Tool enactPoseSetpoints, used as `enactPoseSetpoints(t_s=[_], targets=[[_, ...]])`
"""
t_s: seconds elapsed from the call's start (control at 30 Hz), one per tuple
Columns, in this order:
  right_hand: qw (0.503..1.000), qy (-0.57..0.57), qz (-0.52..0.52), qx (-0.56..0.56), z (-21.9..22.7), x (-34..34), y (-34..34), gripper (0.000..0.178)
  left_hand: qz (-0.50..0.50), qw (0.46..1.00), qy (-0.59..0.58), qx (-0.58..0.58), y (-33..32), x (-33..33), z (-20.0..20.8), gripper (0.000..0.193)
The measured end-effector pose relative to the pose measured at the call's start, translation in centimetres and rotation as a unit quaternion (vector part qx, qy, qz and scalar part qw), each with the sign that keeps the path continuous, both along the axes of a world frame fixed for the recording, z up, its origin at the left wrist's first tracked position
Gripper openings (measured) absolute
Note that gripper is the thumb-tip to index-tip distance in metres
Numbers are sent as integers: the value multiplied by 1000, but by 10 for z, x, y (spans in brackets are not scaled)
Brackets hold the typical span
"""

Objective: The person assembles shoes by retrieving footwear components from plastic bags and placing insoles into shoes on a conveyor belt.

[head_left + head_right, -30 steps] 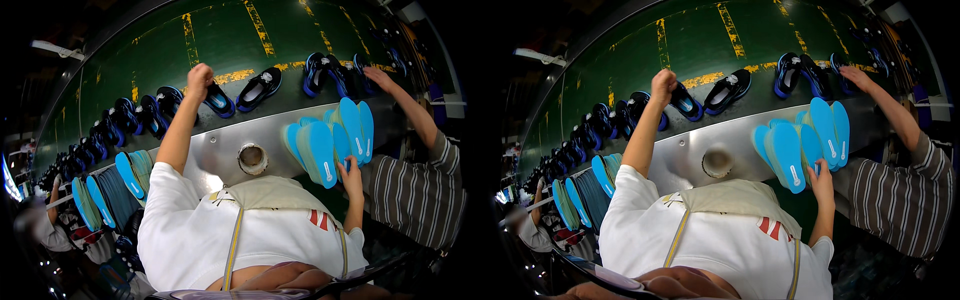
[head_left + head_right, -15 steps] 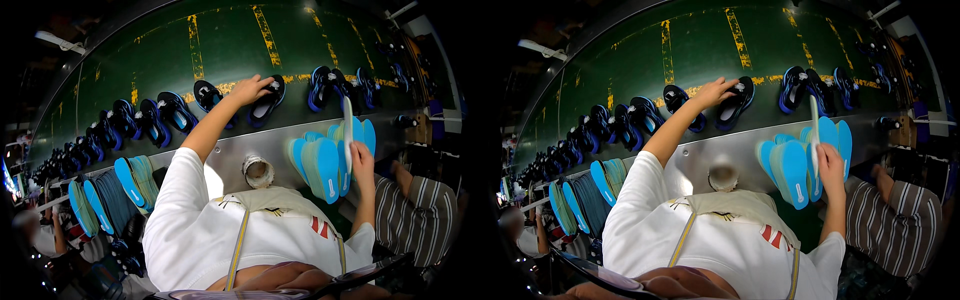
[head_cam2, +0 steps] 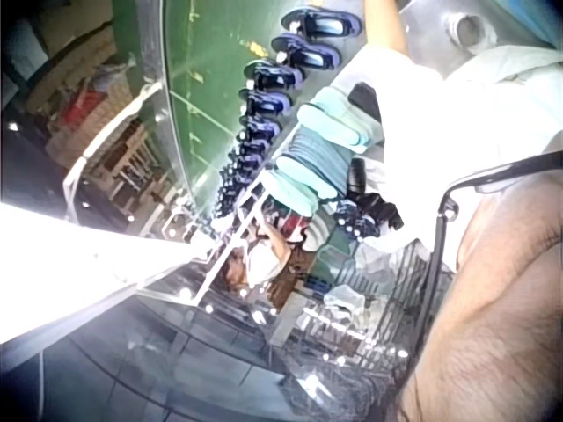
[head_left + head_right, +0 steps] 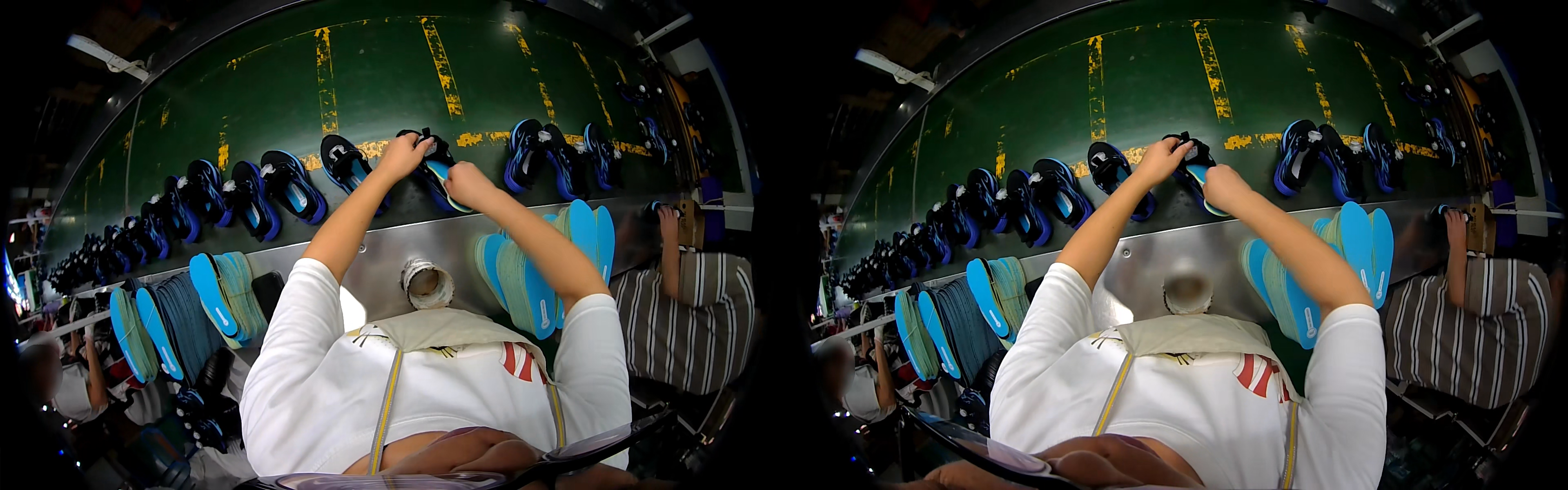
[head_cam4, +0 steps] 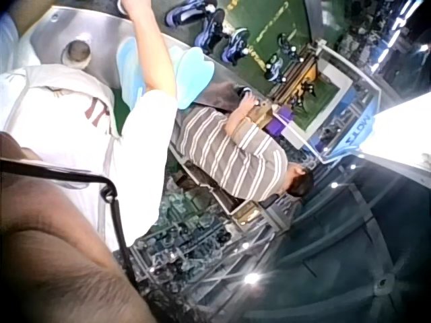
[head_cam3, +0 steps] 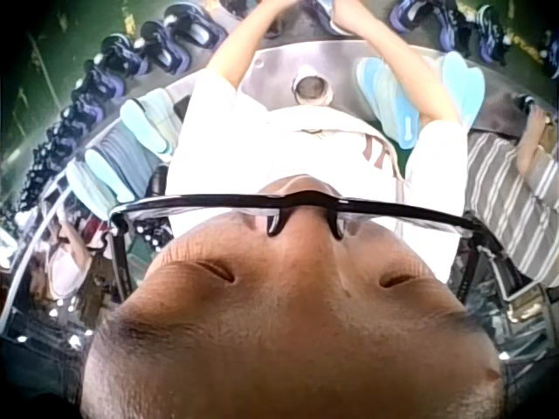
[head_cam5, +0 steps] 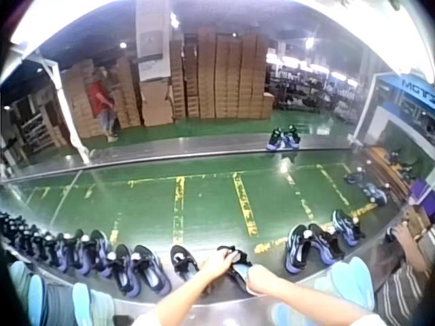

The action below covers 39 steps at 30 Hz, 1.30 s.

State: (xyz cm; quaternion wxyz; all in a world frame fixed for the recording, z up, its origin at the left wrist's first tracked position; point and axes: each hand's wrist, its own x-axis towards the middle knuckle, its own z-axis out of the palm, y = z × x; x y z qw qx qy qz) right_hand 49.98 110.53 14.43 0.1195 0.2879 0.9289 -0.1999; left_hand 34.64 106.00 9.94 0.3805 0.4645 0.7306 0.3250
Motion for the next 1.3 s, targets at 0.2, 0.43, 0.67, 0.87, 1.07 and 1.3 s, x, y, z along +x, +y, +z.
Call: enactPoseSetpoints(t_s=[0.2, 0.43, 0.67, 0.87, 1.07, 1.3], targets=[[991, 1, 68, 111, -21, 0, -12, 13, -17, 997, 6, 80, -7, -2, -24, 42], [992, -108, 24, 53, 19, -2, -8, 24, 15, 996, -85, 10, -5, 4, -20, 45], [987, -111, 106, 57, -9, 4, -6, 17, 60, 989, -128, 34, -7, 12, -17, 44], [979, -54, 170, 99, -33, -2, 1, 15, 37, 988, -147, 23, -6, 9, -23, 42], [965, -167, 193, 65, -37, -17, 6, 18, 37, 990, -134, 21, -7, 9, -28, 42], [924, -286, 247, 54, -56, -25, 12, 24, 55, 987, -127, 87, -11, 12, -24, 39]])
